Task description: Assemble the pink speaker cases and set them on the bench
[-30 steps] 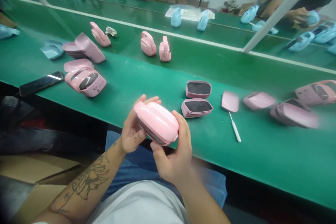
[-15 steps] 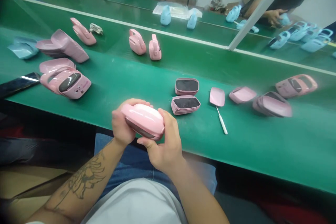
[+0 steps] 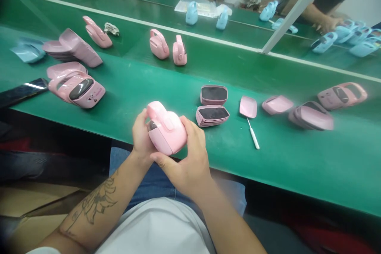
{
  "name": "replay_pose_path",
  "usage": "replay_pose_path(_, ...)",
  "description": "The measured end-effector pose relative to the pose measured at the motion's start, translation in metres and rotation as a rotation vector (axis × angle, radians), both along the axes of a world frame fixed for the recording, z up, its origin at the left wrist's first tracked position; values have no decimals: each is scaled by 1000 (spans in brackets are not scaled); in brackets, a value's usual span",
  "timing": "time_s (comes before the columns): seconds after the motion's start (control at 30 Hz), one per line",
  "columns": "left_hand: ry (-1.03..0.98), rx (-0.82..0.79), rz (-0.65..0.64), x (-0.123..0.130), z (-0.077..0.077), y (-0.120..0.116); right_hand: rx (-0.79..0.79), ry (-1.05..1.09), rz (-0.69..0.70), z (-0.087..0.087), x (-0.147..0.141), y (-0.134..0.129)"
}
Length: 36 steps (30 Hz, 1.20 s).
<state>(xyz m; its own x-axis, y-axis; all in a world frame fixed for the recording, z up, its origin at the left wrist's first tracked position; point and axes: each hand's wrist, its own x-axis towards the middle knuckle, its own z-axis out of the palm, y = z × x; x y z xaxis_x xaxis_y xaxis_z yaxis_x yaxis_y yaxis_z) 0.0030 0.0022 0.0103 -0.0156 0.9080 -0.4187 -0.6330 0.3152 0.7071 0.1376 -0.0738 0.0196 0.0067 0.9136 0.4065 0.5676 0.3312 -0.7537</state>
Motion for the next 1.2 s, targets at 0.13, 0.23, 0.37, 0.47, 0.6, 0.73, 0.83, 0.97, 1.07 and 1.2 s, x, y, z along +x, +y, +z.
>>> replay_pose_path(0.13, -3, 68, -42, 9, -3, -9, -13, 45, -23, 4, -9, -4)
replay_pose_path(0.23, 65, 143, -82, 9, -13, -14, -22, 108, 5, 0, -9, -4)
replay_pose_path(0.37, 417, 351, 136, -24, -18, -17, -132, 177, 149, -14, 12, 4)
replay_pose_path(0.47, 853, 748, -197, -58, -1, -14, -286, 213, 368, -23, 34, 15)
replay_pose_path(0.6, 1071, 855, -767, -67, 24, 1, -399, 225, 569, -25, 54, 27)
replay_pose_path(0.73, 1367, 813, -986, -48, 41, 11, -492, 160, 522, -18, 59, 25)
replay_pose_path(0.83, 1544, 838, -1137, -39, 51, 14, -606, 272, 453, -14, 59, 17)
replay_pose_path(0.97, 1550, 850, -1178, -34, 57, 18, -723, 500, 405, -7, 57, 16)
replay_pose_path(1.07, 1500, 706, -1217, -32, 58, 21, -800, 603, 416, 4, 57, 25)
replay_pose_path(1.2, 1423, 520, -1247, -29, 58, 22, -817, 555, 392, 14, 59, 36)
